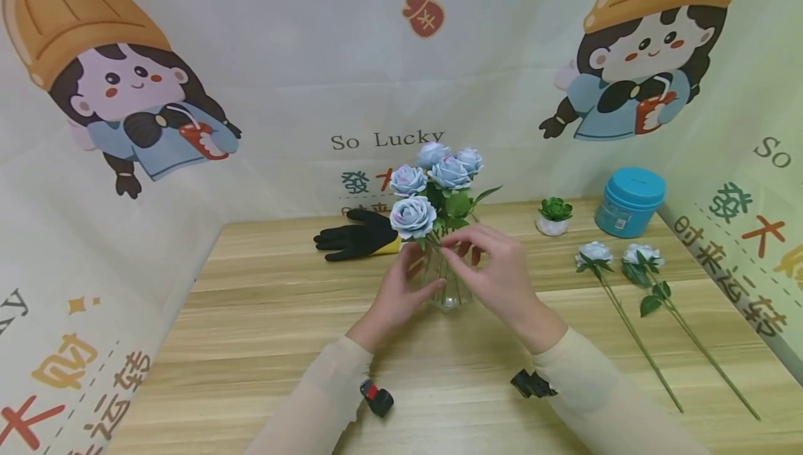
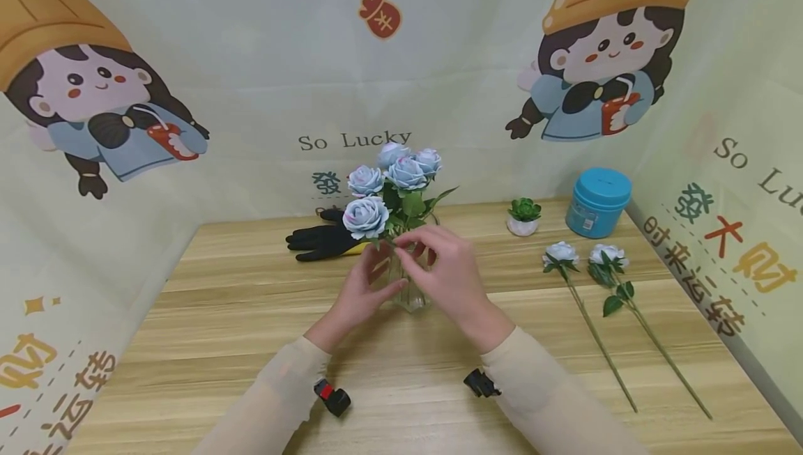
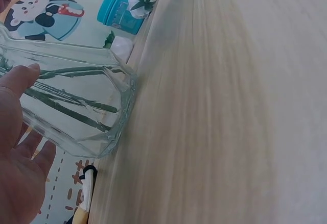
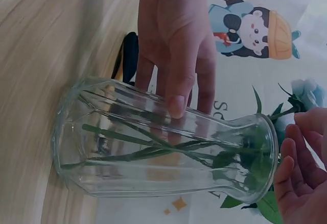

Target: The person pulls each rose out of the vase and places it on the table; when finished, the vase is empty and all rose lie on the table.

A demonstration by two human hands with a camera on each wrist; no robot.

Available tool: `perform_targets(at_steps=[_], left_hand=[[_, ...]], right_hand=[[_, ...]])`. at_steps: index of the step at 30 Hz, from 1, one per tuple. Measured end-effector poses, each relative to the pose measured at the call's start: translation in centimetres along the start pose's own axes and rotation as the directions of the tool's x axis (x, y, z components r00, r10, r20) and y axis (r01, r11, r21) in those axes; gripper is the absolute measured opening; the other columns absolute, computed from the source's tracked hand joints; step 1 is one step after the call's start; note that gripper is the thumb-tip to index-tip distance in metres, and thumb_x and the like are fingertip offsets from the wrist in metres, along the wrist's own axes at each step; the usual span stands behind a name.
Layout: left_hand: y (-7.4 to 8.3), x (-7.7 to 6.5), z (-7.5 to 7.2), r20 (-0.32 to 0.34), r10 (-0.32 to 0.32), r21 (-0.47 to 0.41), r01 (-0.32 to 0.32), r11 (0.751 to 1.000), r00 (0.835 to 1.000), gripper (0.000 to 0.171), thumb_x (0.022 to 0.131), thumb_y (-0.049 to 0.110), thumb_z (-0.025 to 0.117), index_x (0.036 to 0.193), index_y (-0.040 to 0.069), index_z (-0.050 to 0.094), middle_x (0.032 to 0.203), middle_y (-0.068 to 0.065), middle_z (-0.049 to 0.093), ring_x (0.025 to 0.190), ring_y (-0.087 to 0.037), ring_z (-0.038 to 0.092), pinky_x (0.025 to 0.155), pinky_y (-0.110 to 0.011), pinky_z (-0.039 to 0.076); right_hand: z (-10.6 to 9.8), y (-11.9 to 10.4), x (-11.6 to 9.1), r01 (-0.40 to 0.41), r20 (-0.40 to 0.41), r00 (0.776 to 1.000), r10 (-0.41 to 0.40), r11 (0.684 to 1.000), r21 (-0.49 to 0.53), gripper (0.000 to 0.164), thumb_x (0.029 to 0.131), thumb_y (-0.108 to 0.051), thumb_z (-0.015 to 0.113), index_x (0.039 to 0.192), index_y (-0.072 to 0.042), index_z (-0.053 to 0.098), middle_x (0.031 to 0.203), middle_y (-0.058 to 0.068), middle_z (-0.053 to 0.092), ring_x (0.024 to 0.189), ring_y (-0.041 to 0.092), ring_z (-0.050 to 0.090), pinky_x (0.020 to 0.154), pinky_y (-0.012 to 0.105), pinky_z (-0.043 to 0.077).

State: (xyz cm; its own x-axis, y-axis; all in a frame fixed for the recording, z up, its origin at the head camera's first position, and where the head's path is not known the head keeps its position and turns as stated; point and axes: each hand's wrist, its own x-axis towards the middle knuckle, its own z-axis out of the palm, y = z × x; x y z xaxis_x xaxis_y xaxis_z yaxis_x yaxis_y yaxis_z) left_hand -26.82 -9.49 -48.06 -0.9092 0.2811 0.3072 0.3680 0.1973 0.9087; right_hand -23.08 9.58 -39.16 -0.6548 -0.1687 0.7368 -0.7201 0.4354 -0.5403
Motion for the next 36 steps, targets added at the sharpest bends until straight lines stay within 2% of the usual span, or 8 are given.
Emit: perform_targets(at_steps=[8,15,19,25,29,36], left_hand=[[0.0,0.0,0.0,-0.007,-0.006,-0.032,0.005,0.999,1.000,0.071,0.089,0.002,0.079,0.149,0.002,0.042,0.154,-0.021,0.047,0.147,-0.038,0.044,0.123,-0.048,0.038],[0.0,0.1,0.1,-0.010,0.003,-0.011,-0.003,1.000,1.000,0.070,0.089,0.000,0.078,0.149,0.002,0.042,0.153,-0.021,0.048,0.146,-0.038,0.046,0.122,-0.046,0.039],[-0.1,0.1,0.0,-0.009,0.003,-0.002,-0.003,1.000,1.000,0.071,0.088,0.000,0.079,0.149,0.003,0.042,0.153,-0.020,0.048,0.145,-0.038,0.046,0.122,-0.046,0.040],[-0.1,0.1,-0.1,-0.003,-0.006,-0.001,0.006,1.000,1.000,0.073,0.089,0.003,0.079,0.151,0.005,0.041,0.155,-0.018,0.047,0.146,-0.038,0.045,0.122,-0.047,0.039],[-0.2,0.1,-0.1,0.003,0.004,-0.002,-0.004,1.000,1.000,0.071,0.089,0.004,0.079,0.149,0.004,0.042,0.154,-0.018,0.049,0.146,-0.038,0.045,0.122,-0.047,0.038],[-0.1,-0.1,-0.1,0.009,0.004,0.005,-0.004,1.000,1.000,0.076,0.090,0.002,0.077,0.155,0.009,0.038,0.156,-0.014,0.048,0.147,-0.032,0.045,0.123,-0.045,0.037]], right_hand=[[1.3,-0.2,0.9,-0.026,0.001,1.000,0.026,0.992,-0.122,0.012,0.086,-0.008,0.082,0.098,-0.008,0.078,0.095,0.005,0.077,0.071,0.014,0.061,0.060,0.032,0.056],[1.9,-0.8,1.6,-0.084,-0.003,0.996,0.085,0.966,-0.244,0.017,0.085,-0.013,0.083,0.100,-0.007,0.078,0.097,0.006,0.078,0.067,0.015,0.058,0.058,0.025,0.047],[2.2,-0.9,1.7,-0.103,-0.006,0.994,0.105,0.954,-0.282,0.020,0.085,-0.018,0.084,0.101,-0.007,0.078,0.098,0.007,0.079,0.068,0.016,0.060,0.059,0.026,0.049],[2.5,-1.0,1.9,-0.132,-0.018,0.991,0.133,0.942,-0.309,0.023,0.085,-0.020,0.085,0.104,-0.008,0.079,0.101,0.009,0.080,0.078,0.021,0.070,0.066,0.034,0.058],[2.6,-1.0,1.9,-0.131,-0.028,0.991,0.130,0.936,-0.327,0.021,0.085,-0.020,0.084,0.102,-0.009,0.079,0.099,0.008,0.080,0.084,0.023,0.073,0.070,0.036,0.060],[2.6,-0.8,1.8,-0.134,-0.077,0.990,0.117,0.953,-0.271,0.017,0.081,-0.012,0.085,0.096,-0.009,0.079,0.091,0.007,0.079,0.070,0.018,0.064,0.061,0.030,0.053]])
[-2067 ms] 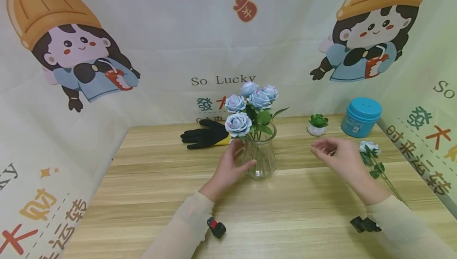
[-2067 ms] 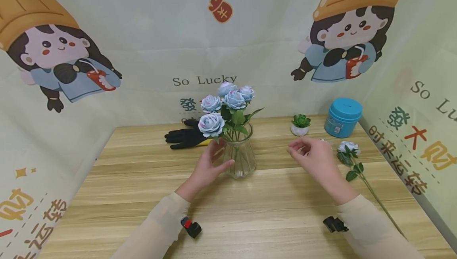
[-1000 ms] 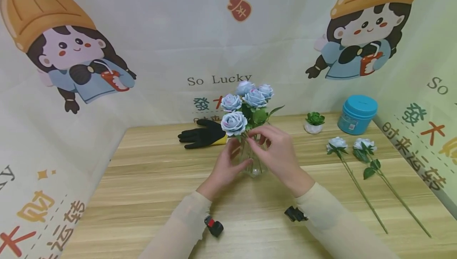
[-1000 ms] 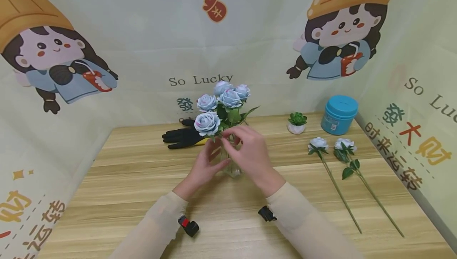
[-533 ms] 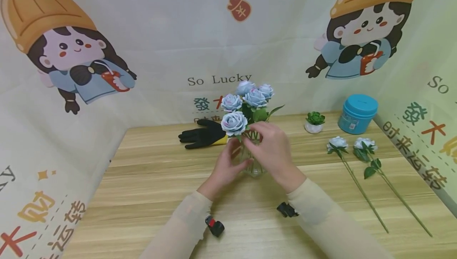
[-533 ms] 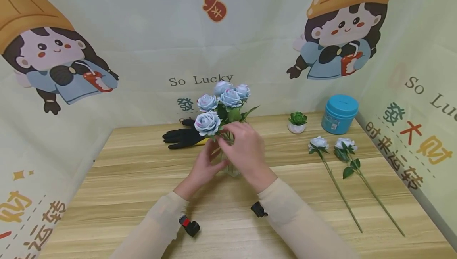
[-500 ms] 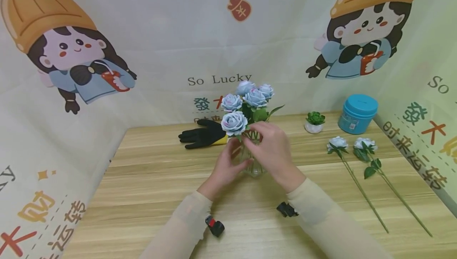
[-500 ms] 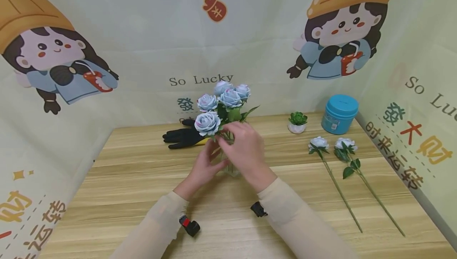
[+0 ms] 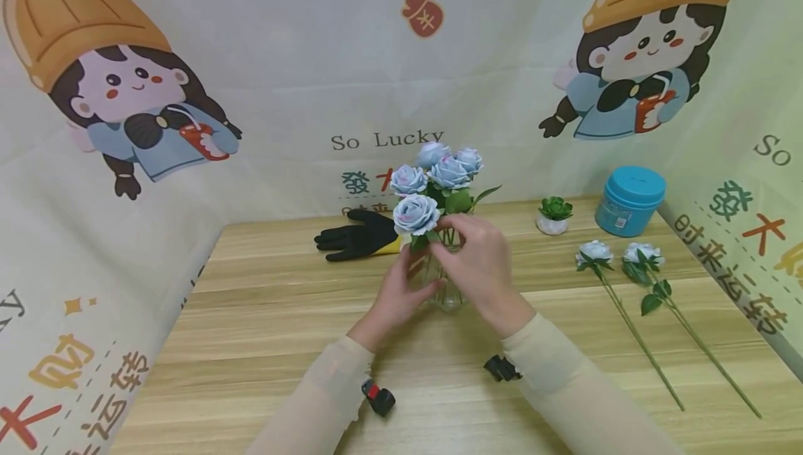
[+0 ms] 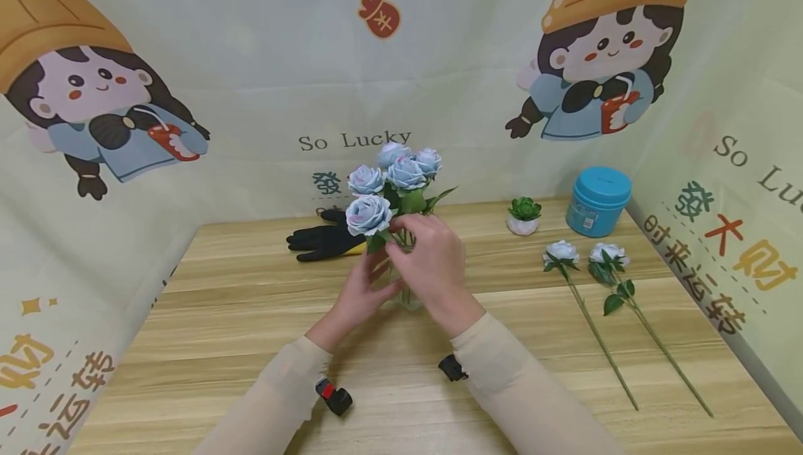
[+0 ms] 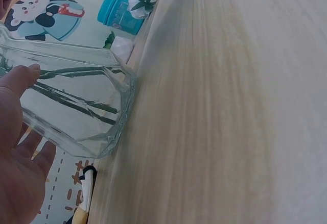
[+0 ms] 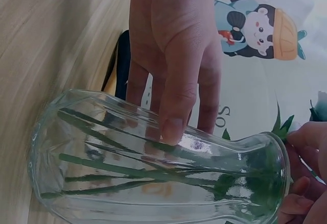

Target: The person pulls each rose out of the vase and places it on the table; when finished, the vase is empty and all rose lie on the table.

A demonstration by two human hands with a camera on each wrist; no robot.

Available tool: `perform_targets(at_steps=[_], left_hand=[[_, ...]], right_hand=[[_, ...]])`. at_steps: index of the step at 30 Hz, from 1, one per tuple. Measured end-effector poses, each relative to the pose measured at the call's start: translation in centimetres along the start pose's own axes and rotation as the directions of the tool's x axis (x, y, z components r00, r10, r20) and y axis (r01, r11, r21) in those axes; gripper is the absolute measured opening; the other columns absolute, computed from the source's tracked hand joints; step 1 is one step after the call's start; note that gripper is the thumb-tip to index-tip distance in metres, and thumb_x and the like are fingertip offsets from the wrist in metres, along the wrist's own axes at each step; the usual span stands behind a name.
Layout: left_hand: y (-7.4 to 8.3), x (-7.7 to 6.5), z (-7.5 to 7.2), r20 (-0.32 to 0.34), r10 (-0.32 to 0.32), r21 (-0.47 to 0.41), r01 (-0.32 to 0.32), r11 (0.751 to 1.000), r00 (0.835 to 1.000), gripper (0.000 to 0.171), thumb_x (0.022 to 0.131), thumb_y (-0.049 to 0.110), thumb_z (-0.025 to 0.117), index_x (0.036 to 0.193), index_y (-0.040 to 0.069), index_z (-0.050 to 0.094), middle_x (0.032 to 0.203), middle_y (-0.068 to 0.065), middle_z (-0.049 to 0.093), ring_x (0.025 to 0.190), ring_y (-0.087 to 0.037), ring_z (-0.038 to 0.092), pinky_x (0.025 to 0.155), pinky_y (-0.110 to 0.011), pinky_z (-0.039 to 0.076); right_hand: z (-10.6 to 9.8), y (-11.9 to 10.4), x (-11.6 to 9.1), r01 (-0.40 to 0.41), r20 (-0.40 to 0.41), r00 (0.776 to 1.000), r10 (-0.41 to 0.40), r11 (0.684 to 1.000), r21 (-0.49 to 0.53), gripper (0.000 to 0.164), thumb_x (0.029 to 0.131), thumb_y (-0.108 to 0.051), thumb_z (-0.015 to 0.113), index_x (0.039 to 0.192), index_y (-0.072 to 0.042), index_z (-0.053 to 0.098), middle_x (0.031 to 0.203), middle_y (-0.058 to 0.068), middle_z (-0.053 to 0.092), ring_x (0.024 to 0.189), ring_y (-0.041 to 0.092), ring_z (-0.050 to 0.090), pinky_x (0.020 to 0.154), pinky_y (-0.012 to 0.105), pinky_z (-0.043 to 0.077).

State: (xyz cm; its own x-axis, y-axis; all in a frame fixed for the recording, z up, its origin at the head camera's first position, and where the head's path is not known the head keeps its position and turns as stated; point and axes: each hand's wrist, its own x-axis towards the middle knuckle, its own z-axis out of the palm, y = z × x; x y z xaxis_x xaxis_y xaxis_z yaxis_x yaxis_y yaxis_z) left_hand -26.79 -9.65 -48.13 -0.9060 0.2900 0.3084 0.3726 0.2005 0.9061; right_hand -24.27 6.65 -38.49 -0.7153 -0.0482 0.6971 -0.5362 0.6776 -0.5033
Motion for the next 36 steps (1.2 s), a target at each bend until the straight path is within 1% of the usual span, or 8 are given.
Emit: perform_targets(at_steps=[3,6,10,15,20,27,31,36], left_hand=[[0.08,0.00,-0.01,-0.001,0.006,-0.003,-0.006,1.000,1.000,0.078,0.090,0.001,0.078,0.156,0.011,0.037,0.158,-0.013,0.047,0.148,-0.032,0.045,0.123,-0.045,0.037],[0.16,-0.01,-0.03,0.001,0.016,-0.014,-0.016,1.000,1.000,0.078,0.090,0.000,0.077,0.156,0.011,0.037,0.159,-0.013,0.046,0.148,-0.032,0.044,0.123,-0.046,0.037],[0.13,0.02,0.05,0.002,0.011,-0.021,-0.011,1.000,1.000,0.077,0.090,0.000,0.077,0.155,0.011,0.038,0.159,-0.012,0.046,0.149,-0.031,0.043,0.123,-0.045,0.037],[0.17,0.01,0.12,-0.002,0.013,-0.025,-0.013,1.000,1.000,0.076,0.090,-0.001,0.077,0.154,0.008,0.038,0.158,-0.015,0.047,0.148,-0.034,0.044,0.122,-0.046,0.038],[0.25,0.01,0.11,-0.002,0.016,-0.037,-0.016,0.999,1.000,0.078,0.089,-0.003,0.077,0.155,0.006,0.037,0.159,-0.017,0.045,0.148,-0.037,0.043,0.122,-0.047,0.038],[0.28,-0.04,0.02,0.004,0.000,-0.037,0.000,0.999,1.000,0.078,0.090,0.000,0.077,0.156,0.009,0.036,0.160,-0.015,0.044,0.150,-0.035,0.041,0.123,-0.047,0.037],[0.27,-0.03,0.03,0.006,0.000,-0.047,0.000,0.999,1.000,0.077,0.090,-0.001,0.077,0.155,0.008,0.036,0.160,-0.016,0.044,0.150,-0.036,0.040,0.123,-0.048,0.036],[0.36,-0.06,0.02,0.006,-0.013,-0.044,0.014,0.999,1.000,0.079,0.090,0.000,0.077,0.157,0.010,0.035,0.160,-0.015,0.044,0.150,-0.035,0.041,0.123,-0.048,0.037]], right_hand=[[0.03,0.16,-0.08,0.007,-0.028,1.000,-0.006,0.999,0.033,0.017,0.080,-0.011,0.085,0.096,-0.008,0.079,0.085,0.007,0.076,0.064,0.015,0.056,0.057,0.027,0.045],[-0.02,0.25,-0.14,0.030,-0.058,0.998,-0.026,0.997,0.071,0.016,0.081,-0.010,0.084,0.096,-0.007,0.078,0.077,0.007,0.072,0.060,0.014,0.048,0.054,0.025,0.038],[-0.16,0.37,-0.24,0.061,-0.092,0.995,-0.049,0.990,0.131,0.015,0.082,-0.010,0.083,0.095,-0.005,0.078,0.070,0.007,0.065,0.059,0.012,0.045,0.053,0.024,0.035],[-0.32,0.43,-0.28,0.089,-0.123,0.990,-0.065,0.976,0.201,0.014,0.082,-0.006,0.082,0.095,-0.004,0.077,0.073,0.009,0.066,0.059,0.012,0.045,0.052,0.021,0.036],[-0.46,0.32,-0.18,0.098,-0.148,0.987,-0.060,0.958,0.270,0.013,0.083,-0.003,0.081,0.094,-0.002,0.076,0.078,0.009,0.068,0.060,0.012,0.047,0.052,0.017,0.038],[-0.41,0.16,-0.02,0.125,-0.195,0.979,-0.060,0.931,0.343,0.013,0.083,-0.001,0.082,0.095,-0.002,0.077,0.085,0.008,0.073,0.059,0.018,0.050,0.052,0.015,0.039],[-0.45,0.09,0.13,0.148,-0.221,0.973,-0.067,0.916,0.372,0.013,0.084,-0.002,0.083,0.096,-0.002,0.078,0.086,0.009,0.074,0.060,0.015,0.051,0.054,0.016,0.042],[-0.62,-0.11,0.43,0.170,-0.244,0.967,-0.073,0.900,0.402,0.014,0.083,-0.001,0.083,0.096,0.000,0.077,0.084,0.011,0.074,0.060,0.014,0.052,0.054,0.015,0.045]])
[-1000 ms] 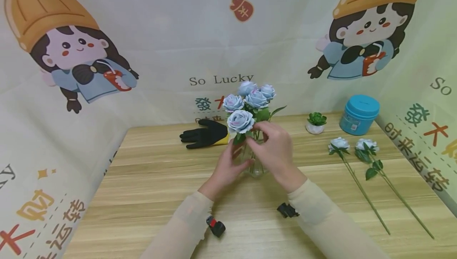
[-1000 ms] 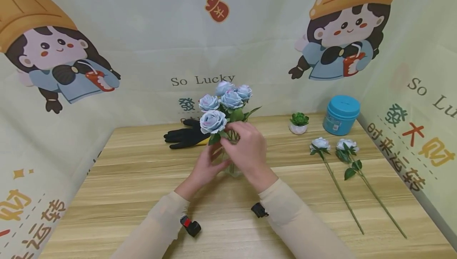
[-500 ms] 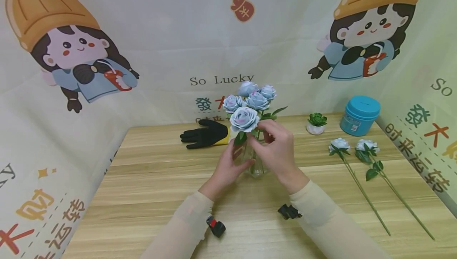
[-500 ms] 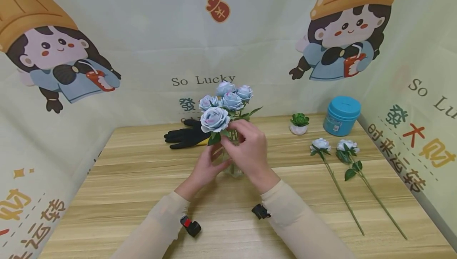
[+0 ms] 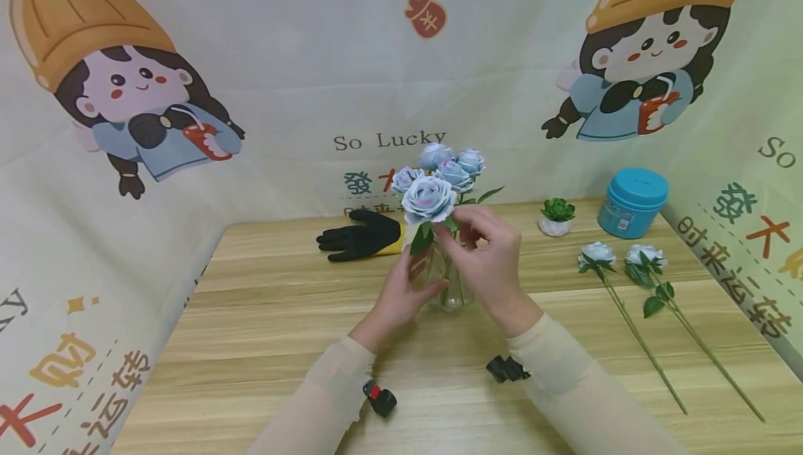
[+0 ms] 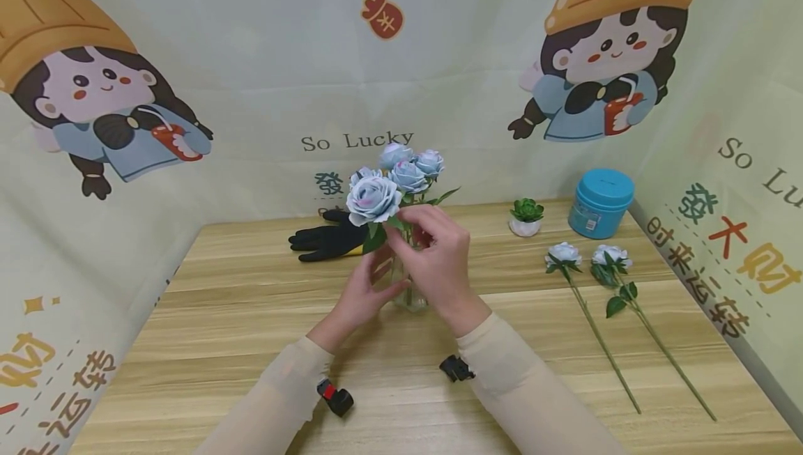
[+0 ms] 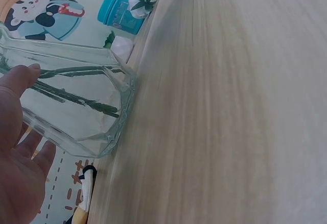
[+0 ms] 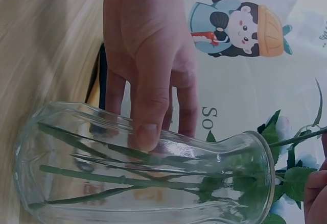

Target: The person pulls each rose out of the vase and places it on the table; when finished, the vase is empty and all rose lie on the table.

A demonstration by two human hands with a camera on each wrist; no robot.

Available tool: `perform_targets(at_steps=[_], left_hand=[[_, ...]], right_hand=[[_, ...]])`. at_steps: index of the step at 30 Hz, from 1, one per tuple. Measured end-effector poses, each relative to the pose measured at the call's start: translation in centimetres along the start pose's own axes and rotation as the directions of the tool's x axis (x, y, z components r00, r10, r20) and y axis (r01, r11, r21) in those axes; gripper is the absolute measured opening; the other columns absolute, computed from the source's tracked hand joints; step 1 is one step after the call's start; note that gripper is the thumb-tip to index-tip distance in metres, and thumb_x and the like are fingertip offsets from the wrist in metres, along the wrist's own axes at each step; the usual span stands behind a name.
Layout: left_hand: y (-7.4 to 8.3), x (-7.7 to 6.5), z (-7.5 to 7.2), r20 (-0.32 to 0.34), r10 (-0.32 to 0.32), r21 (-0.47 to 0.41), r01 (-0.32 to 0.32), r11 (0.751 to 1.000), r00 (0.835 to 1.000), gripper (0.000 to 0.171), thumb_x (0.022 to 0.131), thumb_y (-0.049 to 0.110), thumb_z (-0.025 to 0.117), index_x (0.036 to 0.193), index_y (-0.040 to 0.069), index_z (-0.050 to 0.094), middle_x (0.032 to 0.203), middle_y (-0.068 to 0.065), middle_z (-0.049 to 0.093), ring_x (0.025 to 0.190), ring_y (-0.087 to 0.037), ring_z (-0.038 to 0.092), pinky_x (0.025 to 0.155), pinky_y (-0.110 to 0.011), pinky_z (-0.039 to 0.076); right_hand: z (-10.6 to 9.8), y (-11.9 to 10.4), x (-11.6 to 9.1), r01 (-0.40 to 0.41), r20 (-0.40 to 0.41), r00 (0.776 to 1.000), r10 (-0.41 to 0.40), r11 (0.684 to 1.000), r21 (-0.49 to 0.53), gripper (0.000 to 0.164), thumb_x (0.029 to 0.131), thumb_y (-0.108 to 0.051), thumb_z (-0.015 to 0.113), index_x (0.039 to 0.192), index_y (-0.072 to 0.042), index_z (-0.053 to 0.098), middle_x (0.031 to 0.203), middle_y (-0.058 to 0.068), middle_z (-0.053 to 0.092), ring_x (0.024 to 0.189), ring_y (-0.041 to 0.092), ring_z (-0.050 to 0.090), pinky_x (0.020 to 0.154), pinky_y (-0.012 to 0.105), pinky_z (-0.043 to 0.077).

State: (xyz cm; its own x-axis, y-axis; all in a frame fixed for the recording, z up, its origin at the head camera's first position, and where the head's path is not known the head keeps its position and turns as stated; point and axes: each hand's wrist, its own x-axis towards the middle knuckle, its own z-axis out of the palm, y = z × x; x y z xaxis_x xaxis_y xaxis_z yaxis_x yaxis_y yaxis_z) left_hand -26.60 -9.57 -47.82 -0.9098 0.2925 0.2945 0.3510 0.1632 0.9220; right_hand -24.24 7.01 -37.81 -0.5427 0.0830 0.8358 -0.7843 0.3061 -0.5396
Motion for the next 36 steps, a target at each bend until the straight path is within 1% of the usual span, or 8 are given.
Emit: perform_targets(at_steps=[4,10,14,17,21,29,32,36], left_hand=[[0.0,0.0,0.0,-0.003,0.003,0.006,-0.003,1.000,1.000,0.081,0.089,-0.001,0.078,0.157,0.009,0.035,0.157,-0.018,0.046,0.149,-0.035,0.042,0.123,-0.048,0.037],[0.0,0.0,0.1,-0.005,-0.001,0.018,0.001,1.000,1.000,0.073,0.089,0.000,0.078,0.151,0.003,0.039,0.155,-0.021,0.047,0.148,-0.035,0.043,0.123,-0.044,0.038],[0.0,0.1,0.0,-0.004,0.001,0.027,-0.001,1.000,1.000,0.072,0.089,0.001,0.078,0.150,0.003,0.040,0.155,-0.021,0.047,0.148,-0.033,0.043,0.122,-0.042,0.038],[0.1,0.1,0.0,-0.002,0.006,0.028,-0.006,1.000,1.000,0.073,0.090,0.002,0.079,0.151,0.004,0.040,0.154,-0.020,0.048,0.148,-0.033,0.044,0.122,-0.042,0.039],[0.1,0.1,0.0,-0.004,0.020,0.022,-0.020,1.000,1.000,0.073,0.089,0.000,0.078,0.151,0.000,0.039,0.154,-0.022,0.047,0.148,-0.036,0.044,0.122,-0.045,0.038],[0.0,0.1,0.1,-0.011,0.009,0.026,-0.009,1.000,1.000,0.075,0.088,-0.001,0.079,0.152,0.000,0.038,0.155,-0.021,0.047,0.148,-0.034,0.044,0.123,-0.045,0.037],[0.0,0.1,0.0,-0.007,0.004,0.026,-0.004,1.000,1.000,0.075,0.089,0.000,0.079,0.152,0.000,0.038,0.155,-0.021,0.047,0.148,-0.034,0.044,0.123,-0.045,0.037],[-0.1,0.1,0.0,-0.007,0.000,0.030,0.000,1.000,1.000,0.076,0.089,0.003,0.080,0.152,0.002,0.038,0.156,-0.020,0.046,0.148,-0.033,0.043,0.123,-0.044,0.037]], right_hand=[[-0.1,-0.2,0.3,0.002,-0.016,1.000,-0.002,0.999,0.035,0.013,0.084,-0.001,0.083,0.095,0.001,0.076,0.085,0.012,0.074,0.060,0.013,0.053,0.053,0.014,0.045],[-0.4,-0.5,0.9,-0.002,-0.035,0.999,0.005,0.996,0.086,0.011,0.086,0.001,0.080,0.097,0.001,0.077,0.091,0.014,0.076,0.065,0.009,0.056,0.056,0.013,0.049],[-0.6,-0.7,1.4,-0.002,-0.047,0.999,0.008,0.993,0.115,0.013,0.086,0.002,0.080,0.098,0.004,0.076,0.090,0.016,0.076,0.067,0.006,0.058,0.058,0.014,0.052],[-0.7,-1.0,1.8,0.006,-0.061,0.998,0.003,0.990,0.140,0.012,0.085,0.004,0.080,0.096,0.006,0.075,0.089,0.019,0.075,0.067,0.005,0.058,0.058,0.014,0.052],[-0.8,-1.3,2.3,0.013,-0.102,0.995,0.005,0.985,0.173,0.013,0.084,0.008,0.079,0.097,0.009,0.075,0.091,0.022,0.075,0.070,0.005,0.059,0.060,0.015,0.053],[-1.3,-2.1,3.2,0.016,-0.239,0.970,0.045,0.969,0.246,0.014,0.086,0.008,0.075,0.099,0.011,0.075,0.096,-0.010,0.077,0.074,0.007,0.063,0.065,0.017,0.057],[-1.7,-2.2,3.6,0.016,-0.284,0.957,0.060,0.966,0.258,0.016,0.086,0.006,0.075,0.101,0.012,0.075,0.095,-0.013,0.077,0.078,0.008,0.067,0.067,0.018,0.059],[-2.3,-2.5,4.4,0.024,-0.329,0.942,0.072,0.960,0.279,0.019,0.086,0.004,0.076,0.103,0.012,0.075,0.095,-0.010,0.078,0.081,0.009,0.071,0.071,0.020,0.061]])
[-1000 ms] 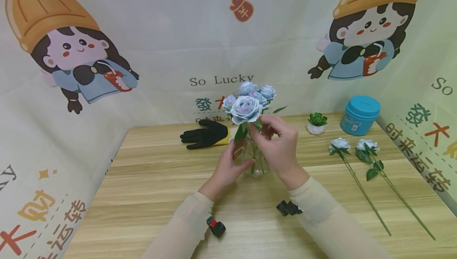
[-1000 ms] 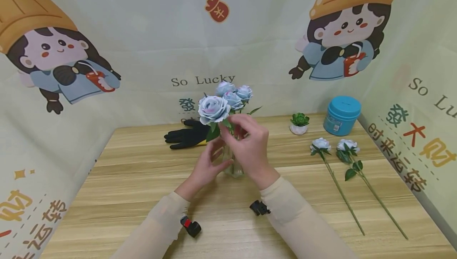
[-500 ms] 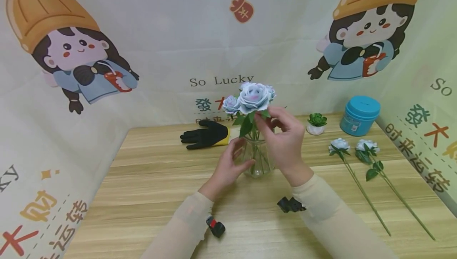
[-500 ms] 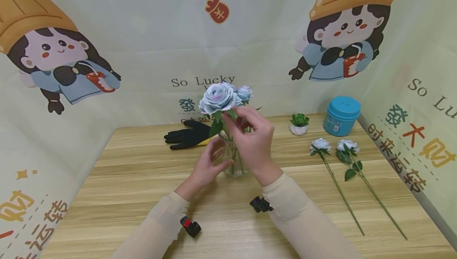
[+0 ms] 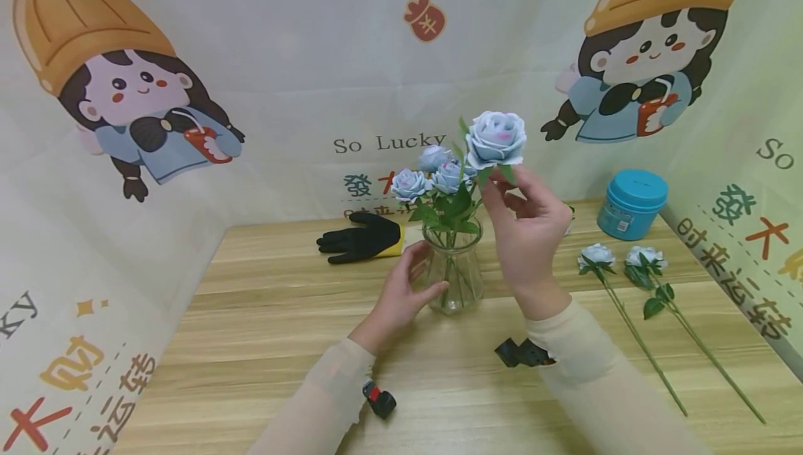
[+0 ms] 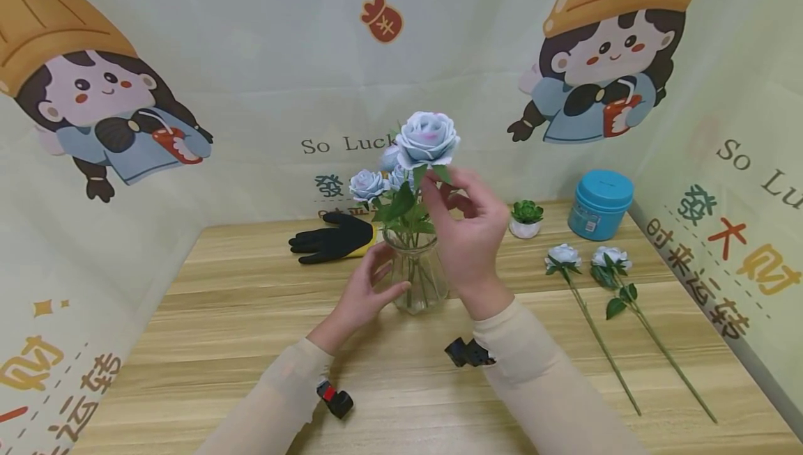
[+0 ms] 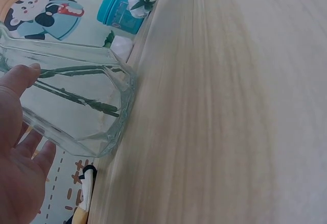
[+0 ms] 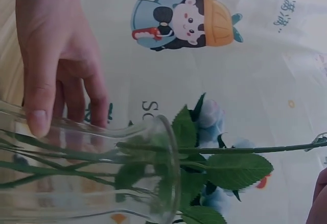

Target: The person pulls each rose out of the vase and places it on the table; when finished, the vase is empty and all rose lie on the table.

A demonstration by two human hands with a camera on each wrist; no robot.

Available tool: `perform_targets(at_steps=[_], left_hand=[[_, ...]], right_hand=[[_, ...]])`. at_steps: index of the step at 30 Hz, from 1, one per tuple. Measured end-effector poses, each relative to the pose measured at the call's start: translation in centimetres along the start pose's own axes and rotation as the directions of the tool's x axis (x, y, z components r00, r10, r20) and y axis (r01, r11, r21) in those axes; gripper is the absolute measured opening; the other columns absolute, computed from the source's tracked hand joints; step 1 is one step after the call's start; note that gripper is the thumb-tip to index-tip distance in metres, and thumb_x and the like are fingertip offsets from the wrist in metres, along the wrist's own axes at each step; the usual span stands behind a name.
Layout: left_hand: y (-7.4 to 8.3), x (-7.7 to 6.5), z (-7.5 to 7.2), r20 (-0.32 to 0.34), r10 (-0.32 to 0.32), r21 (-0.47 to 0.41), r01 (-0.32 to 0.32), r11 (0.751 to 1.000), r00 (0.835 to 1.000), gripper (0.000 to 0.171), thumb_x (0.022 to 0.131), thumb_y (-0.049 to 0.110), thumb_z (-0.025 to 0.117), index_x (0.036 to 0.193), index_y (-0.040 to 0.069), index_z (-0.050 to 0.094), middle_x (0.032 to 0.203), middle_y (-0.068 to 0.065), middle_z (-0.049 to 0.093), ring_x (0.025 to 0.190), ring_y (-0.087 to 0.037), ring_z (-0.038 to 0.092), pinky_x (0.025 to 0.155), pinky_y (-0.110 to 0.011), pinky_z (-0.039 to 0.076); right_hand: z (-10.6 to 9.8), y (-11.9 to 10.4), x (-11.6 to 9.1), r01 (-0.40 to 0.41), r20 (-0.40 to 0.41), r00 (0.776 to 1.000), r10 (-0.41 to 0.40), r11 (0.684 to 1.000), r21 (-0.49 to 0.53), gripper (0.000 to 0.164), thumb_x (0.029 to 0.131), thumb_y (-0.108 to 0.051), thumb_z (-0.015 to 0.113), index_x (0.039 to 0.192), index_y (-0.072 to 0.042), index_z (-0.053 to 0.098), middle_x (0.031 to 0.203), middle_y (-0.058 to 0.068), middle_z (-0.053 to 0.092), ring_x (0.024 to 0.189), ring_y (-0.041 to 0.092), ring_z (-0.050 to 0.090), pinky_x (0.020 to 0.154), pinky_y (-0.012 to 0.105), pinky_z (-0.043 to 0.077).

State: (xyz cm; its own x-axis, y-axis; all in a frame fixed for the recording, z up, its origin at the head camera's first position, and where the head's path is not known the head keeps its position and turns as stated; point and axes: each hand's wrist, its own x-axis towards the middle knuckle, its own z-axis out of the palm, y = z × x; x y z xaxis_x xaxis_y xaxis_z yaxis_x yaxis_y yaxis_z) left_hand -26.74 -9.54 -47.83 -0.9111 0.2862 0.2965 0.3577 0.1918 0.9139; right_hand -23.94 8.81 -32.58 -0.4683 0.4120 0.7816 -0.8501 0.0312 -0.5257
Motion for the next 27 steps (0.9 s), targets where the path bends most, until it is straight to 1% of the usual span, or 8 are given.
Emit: perform_targets(at_steps=[3,4,7,10,17,21,24,27], left_hand=[[-0.1,0.0,0.0,0.001,0.001,-0.004,-0.001,1.000,1.000,0.076,0.089,0.004,0.080,0.153,0.003,0.038,0.157,-0.019,0.046,0.149,-0.034,0.042,0.124,-0.044,0.037],[-0.1,0.0,-0.1,0.003,0.001,-0.005,-0.001,1.000,1.000,0.077,0.089,0.004,0.080,0.153,0.003,0.038,0.157,-0.019,0.046,0.149,-0.034,0.042,0.124,-0.044,0.037],[-0.2,0.0,-0.1,0.006,-0.002,-0.009,0.002,1.000,1.000,0.076,0.090,0.005,0.080,0.154,0.005,0.038,0.157,-0.018,0.046,0.149,-0.033,0.042,0.124,-0.044,0.036],[-0.1,0.0,-0.1,0.009,-0.001,-0.011,0.001,1.000,1.000,0.075,0.090,0.005,0.079,0.153,0.005,0.038,0.157,-0.018,0.046,0.149,-0.033,0.043,0.124,-0.044,0.037],[0.0,0.0,0.1,0.000,0.006,-0.016,-0.006,1.000,1.000,0.077,0.089,0.003,0.080,0.153,0.003,0.038,0.156,-0.019,0.047,0.148,-0.033,0.043,0.124,-0.041,0.037],[-0.1,0.0,0.1,-0.003,0.009,-0.025,-0.009,1.000,1.000,0.077,0.088,0.001,0.080,0.153,0.002,0.038,0.156,-0.020,0.046,0.148,-0.035,0.042,0.124,-0.044,0.036],[-0.2,0.0,0.1,-0.002,0.011,-0.028,-0.011,1.000,1.000,0.078,0.088,0.000,0.080,0.153,0.002,0.038,0.156,-0.021,0.046,0.149,-0.035,0.042,0.124,-0.044,0.036],[-0.2,0.0,0.1,0.000,0.010,-0.010,-0.010,1.000,1.000,0.078,0.088,0.001,0.080,0.153,0.002,0.038,0.156,-0.020,0.046,0.148,-0.035,0.043,0.123,-0.042,0.037]], right_hand=[[-0.2,-0.4,0.6,0.007,-0.024,1.000,-0.006,1.000,0.027,0.018,0.087,0.002,0.076,0.102,0.011,0.076,0.093,-0.006,0.078,0.078,0.010,0.069,0.064,0.017,0.059],[-0.2,-0.6,0.8,0.006,-0.028,1.000,-0.005,0.999,0.042,0.017,0.087,0.002,0.076,0.102,0.011,0.076,0.091,-0.004,0.078,0.073,0.009,0.068,0.060,0.016,0.057],[-0.5,-1.1,1.3,0.004,-0.034,0.999,-0.001,0.996,0.088,0.015,0.088,0.003,0.076,0.100,0.011,0.075,0.087,0.000,0.076,0.058,0.008,0.058,0.050,0.015,0.047],[-0.8,-1.5,1.7,-0.005,-0.034,0.999,0.009,0.994,0.112,0.015,0.089,0.004,0.075,0.101,0.012,0.075,0.086,0.002,0.075,0.048,0.007,0.048,0.046,0.016,0.042],[-1.5,-2.6,2.7,0.002,-0.078,0.997,0.009,0.990,0.140,0.013,0.088,0.003,0.077,0.098,0.012,0.075,0.084,0.003,0.075,0.046,0.008,0.047,0.045,0.017,0.040],[-1.8,-3.2,3.0,0.001,-0.099,0.995,0.017,0.985,0.173,0.012,0.087,0.004,0.078,0.095,0.013,0.074,0.081,0.005,0.075,0.045,0.010,0.047,0.044,0.018,0.039],[-2.0,-3.4,3.1,-0.018,-0.095,0.995,0.037,0.981,0.195,0.013,0.087,0.003,0.078,0.093,0.014,0.073,0.079,0.006,0.075,0.045,0.011,0.048,0.044,0.018,0.040],[-2.4,-3.5,3.1,-0.040,-0.067,0.996,0.052,0.983,0.178,0.014,0.087,0.002,0.079,0.093,0.014,0.072,0.080,0.006,0.076,0.046,0.012,0.049,0.045,0.018,0.041]])
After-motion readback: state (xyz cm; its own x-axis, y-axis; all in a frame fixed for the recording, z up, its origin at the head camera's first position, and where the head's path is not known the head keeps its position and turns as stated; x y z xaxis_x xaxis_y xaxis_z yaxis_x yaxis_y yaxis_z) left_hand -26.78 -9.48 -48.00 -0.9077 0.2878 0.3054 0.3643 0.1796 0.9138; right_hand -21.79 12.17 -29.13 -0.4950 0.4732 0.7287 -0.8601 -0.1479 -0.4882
